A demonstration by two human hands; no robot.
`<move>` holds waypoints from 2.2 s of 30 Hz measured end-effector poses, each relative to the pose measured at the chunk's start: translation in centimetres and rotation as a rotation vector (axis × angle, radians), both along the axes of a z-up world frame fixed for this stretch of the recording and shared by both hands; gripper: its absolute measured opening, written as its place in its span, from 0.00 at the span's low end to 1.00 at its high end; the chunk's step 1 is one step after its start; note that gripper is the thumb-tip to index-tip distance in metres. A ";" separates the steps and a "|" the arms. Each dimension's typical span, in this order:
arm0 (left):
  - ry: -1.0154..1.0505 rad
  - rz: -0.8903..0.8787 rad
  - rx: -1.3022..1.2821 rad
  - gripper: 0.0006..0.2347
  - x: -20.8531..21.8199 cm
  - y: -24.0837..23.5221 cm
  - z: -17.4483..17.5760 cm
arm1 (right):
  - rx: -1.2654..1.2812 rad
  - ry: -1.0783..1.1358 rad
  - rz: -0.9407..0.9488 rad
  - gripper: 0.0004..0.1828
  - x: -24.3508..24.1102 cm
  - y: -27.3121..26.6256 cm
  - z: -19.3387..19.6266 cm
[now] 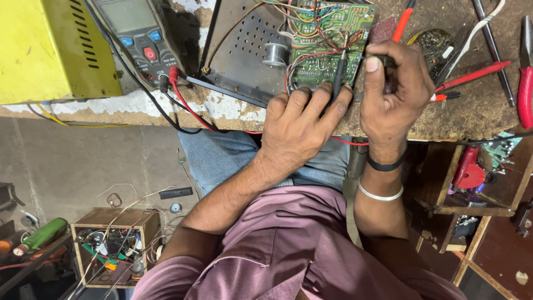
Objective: The person uses a multimeter to test points on a circuit board inside an open electronic device. They hold the probes against various components and connections while the device remains on the workbench.
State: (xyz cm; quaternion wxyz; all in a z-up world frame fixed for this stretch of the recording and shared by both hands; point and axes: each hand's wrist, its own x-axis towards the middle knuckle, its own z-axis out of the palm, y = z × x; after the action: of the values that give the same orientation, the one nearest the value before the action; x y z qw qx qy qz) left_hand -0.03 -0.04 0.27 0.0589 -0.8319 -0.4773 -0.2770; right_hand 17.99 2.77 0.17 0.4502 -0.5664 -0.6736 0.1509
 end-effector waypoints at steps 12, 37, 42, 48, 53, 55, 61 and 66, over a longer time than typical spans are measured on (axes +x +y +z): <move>0.003 -0.009 -0.005 0.16 -0.1 0.0 0.0 | -0.001 -0.007 0.003 0.04 0.2 -0.1 -0.2; 0.008 0.017 0.011 0.15 0.2 0.1 0.4 | 0.003 -0.023 -0.009 0.04 -0.4 0.0 0.8; 0.022 0.019 0.017 0.15 0.1 0.2 0.6 | -0.016 0.068 -0.068 0.04 -0.1 -0.3 0.3; 0.009 0.001 0.002 0.16 -0.1 0.2 0.6 | 0.032 0.338 0.049 0.09 0.3 -0.3 -0.5; 0.007 0.005 0.005 0.15 -0.1 0.2 0.7 | 0.049 0.279 0.033 0.07 0.2 -0.4 -0.2; 0.007 0.003 0.006 0.16 -0.1 0.2 0.7 | 0.048 0.237 0.032 0.06 0.2 -0.4 -0.1; 0.002 0.007 0.004 0.15 0.0 0.2 0.7 | -0.017 0.151 -0.062 0.07 0.0 -0.2 0.0; -0.003 0.001 0.011 0.15 0.0 0.3 0.6 | 0.039 0.054 0.065 0.05 0.2 -0.2 0.6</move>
State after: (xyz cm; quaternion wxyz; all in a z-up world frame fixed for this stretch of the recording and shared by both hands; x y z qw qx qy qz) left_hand -0.06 0.26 0.91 0.0629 -0.8308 -0.4762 -0.2811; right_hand 18.18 2.58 0.78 0.4739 -0.5312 -0.6821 0.1674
